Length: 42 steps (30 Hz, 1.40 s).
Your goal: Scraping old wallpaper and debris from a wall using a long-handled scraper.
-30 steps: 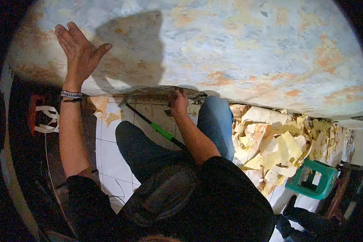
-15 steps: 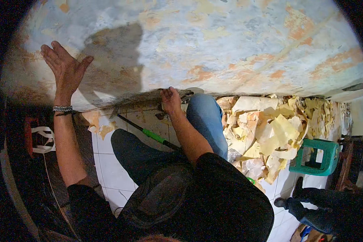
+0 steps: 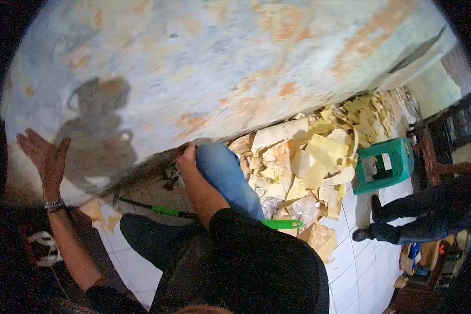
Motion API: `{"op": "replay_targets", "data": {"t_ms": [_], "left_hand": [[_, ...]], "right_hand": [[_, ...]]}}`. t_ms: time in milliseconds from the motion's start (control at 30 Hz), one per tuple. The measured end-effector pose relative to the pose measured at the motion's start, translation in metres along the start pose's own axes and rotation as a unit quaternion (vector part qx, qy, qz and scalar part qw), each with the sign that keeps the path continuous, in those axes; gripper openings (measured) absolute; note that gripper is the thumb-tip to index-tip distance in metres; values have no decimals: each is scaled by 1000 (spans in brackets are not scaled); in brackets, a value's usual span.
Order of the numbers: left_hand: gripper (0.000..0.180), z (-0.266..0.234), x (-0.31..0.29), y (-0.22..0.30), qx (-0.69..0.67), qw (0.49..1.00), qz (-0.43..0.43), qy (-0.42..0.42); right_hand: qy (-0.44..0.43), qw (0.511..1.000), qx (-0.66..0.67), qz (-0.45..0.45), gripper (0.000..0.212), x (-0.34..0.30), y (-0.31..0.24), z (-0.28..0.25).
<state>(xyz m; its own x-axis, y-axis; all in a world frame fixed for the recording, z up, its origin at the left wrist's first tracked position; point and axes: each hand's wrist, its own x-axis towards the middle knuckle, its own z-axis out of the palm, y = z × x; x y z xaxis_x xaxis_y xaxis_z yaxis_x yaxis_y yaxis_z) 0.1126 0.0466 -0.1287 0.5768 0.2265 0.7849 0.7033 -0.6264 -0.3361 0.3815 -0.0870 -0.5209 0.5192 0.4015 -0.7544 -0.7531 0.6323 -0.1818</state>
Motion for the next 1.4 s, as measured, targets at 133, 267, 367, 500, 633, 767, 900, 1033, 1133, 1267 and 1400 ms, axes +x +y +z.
{"op": "replay_targets", "data": {"t_ms": [133, 267, 367, 500, 633, 767, 900, 1033, 1133, 1267, 1400], "left_hand": [[109, -5, -9, -4, 9, 1000, -18, -23], [112, -9, -16, -12, 28, 997, -38, -64], [113, 5, 17, 9, -26, 1000, 5, -5], [119, -4, -8, -3, -10, 999, 10, -34], [124, -4, -6, -10, -13, 998, 24, -55], [124, -6, -4, -6, -20, 996, -7, -84], [124, -9, -2, 0, -16, 995, -29, -98], [125, -6, -4, -5, -2, 997, -8, -83], [125, -7, -4, -3, -11, 994, -28, -101], [125, -9, -2, -1, -9, 994, -38, -100], [125, -7, -3, -4, -6, 997, -9, -82]], "right_hand": [[-11, 999, -14, 46, 27, -27, 2, 4], [48, 991, -126, 6, 24, -32, -7, -12], [-105, 990, -96, 14, 22, 11, -42, -27], [-59, 991, -94, 79, 21, -59, -16, 1], [-75, 984, -118, 112, 20, -65, -23, 6], [-63, 989, -56, 119, 22, -70, -18, 12], [-63, 987, -71, 131, 27, -69, -21, 15], [-34, 990, -69, 118, 31, -69, -14, 16], [-61, 988, -60, 126, 33, -68, -11, 8], [-83, 979, -176, 63, 29, -53, -8, -15], [92, 958, -263, 64, 32, -44, -12, -12]]}}
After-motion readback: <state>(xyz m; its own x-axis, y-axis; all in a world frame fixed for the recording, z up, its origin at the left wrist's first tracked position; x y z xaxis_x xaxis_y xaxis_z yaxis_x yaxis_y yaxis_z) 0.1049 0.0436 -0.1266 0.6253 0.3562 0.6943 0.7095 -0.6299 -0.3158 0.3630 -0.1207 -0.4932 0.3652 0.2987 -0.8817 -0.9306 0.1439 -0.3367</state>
